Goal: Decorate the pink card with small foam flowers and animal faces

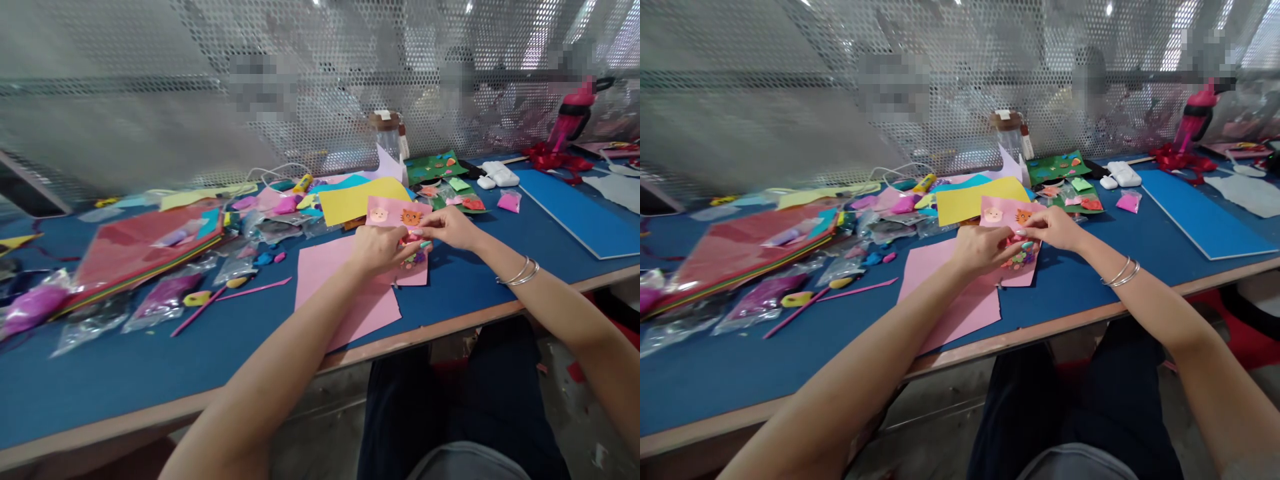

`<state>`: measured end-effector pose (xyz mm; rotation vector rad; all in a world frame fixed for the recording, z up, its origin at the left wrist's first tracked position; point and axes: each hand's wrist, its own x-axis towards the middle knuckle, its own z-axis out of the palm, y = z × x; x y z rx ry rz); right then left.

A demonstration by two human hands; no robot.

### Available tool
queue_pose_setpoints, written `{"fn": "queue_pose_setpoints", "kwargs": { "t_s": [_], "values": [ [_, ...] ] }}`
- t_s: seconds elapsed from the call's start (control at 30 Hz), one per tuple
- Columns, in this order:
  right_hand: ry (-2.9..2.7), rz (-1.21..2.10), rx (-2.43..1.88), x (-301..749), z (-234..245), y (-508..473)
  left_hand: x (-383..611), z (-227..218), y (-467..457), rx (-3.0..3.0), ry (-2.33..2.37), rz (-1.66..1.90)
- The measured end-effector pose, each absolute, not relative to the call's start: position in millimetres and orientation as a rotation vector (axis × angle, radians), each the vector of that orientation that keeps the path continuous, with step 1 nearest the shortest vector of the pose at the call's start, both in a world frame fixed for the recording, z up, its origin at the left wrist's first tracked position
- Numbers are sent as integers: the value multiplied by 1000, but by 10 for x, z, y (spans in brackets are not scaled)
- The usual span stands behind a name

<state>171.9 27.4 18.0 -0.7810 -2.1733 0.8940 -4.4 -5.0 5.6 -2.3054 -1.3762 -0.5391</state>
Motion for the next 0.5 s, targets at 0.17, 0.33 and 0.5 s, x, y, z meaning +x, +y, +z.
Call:
{"fn": "queue_pose_setpoints", "kwargs": {
  "t_s": [0.17, 0.33, 0.5],
  "values": [
    [-2229, 824, -791, 1729, 163, 290, -24, 0, -47, -2289, -1280, -587],
    [-2117, 1177, -725, 1746, 189, 270, 5, -12, -60, -2383, -1179, -654],
    [-1889, 960, -933, 1848, 255, 476, 9, 0, -16, -2313, -1200, -848]
  ]
}}
